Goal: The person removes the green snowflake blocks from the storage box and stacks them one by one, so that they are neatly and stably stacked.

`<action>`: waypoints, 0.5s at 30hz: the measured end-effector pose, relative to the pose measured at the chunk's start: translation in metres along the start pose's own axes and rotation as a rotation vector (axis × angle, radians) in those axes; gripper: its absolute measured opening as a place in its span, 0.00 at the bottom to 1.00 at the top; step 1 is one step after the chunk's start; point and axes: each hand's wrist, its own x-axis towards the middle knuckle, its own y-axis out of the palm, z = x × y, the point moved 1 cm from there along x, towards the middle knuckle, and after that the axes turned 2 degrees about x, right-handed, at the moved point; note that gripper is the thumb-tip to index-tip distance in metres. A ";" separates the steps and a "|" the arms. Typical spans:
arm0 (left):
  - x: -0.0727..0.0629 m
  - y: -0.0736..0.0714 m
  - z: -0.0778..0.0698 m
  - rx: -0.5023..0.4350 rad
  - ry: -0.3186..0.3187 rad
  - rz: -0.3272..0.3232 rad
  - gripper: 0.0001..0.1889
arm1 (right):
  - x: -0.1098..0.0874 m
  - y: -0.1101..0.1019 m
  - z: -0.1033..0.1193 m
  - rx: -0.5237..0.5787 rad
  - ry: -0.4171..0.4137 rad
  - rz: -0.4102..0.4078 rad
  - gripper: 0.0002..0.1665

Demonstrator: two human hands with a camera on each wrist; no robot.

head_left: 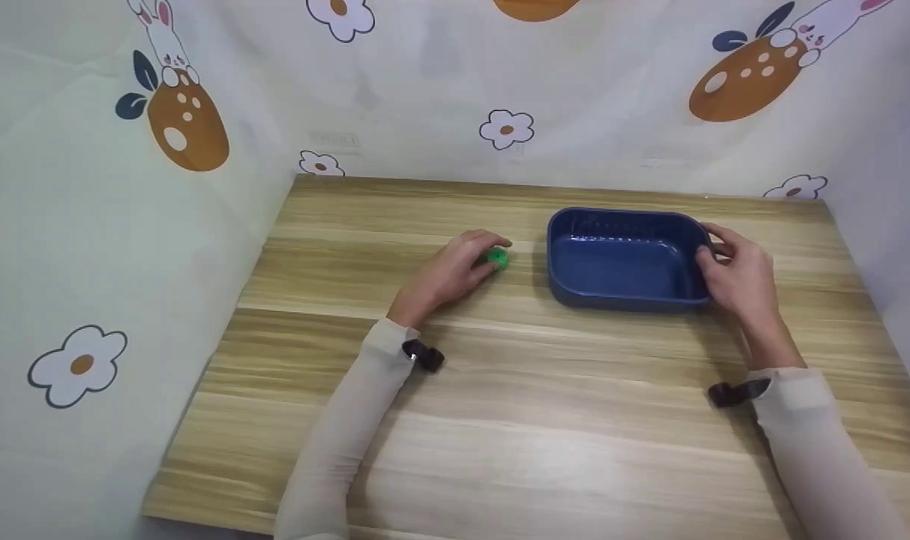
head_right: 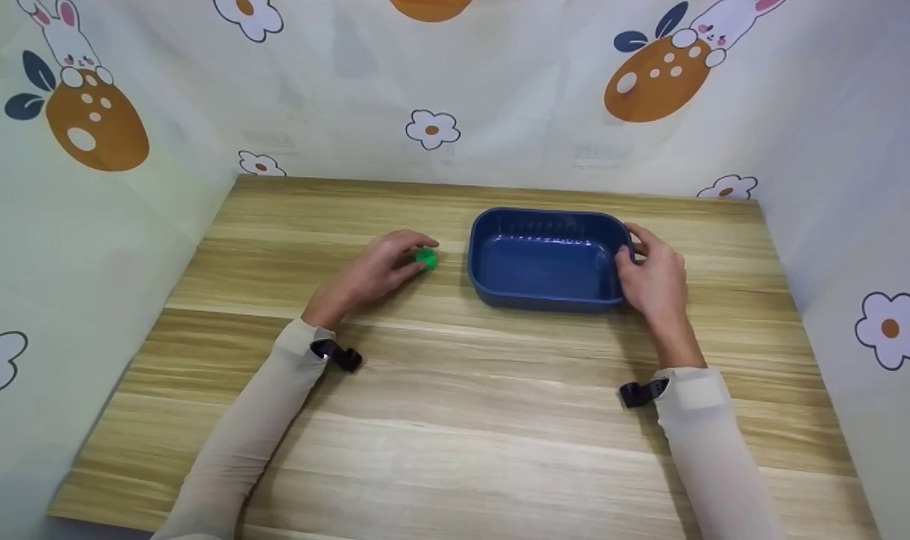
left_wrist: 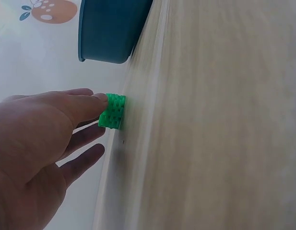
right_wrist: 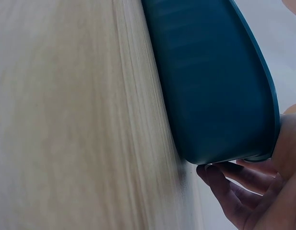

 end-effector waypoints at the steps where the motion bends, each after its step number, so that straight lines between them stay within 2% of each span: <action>1: 0.000 -0.001 0.000 -0.001 -0.002 -0.009 0.19 | 0.000 0.000 0.000 0.000 0.002 0.001 0.27; 9: -0.001 -0.012 -0.002 0.042 -0.108 -0.159 0.27 | 0.000 0.000 0.003 -0.027 0.015 0.020 0.28; 15: 0.000 -0.024 -0.004 0.097 -0.151 -0.287 0.26 | 0.000 -0.007 0.002 -0.018 0.006 0.028 0.29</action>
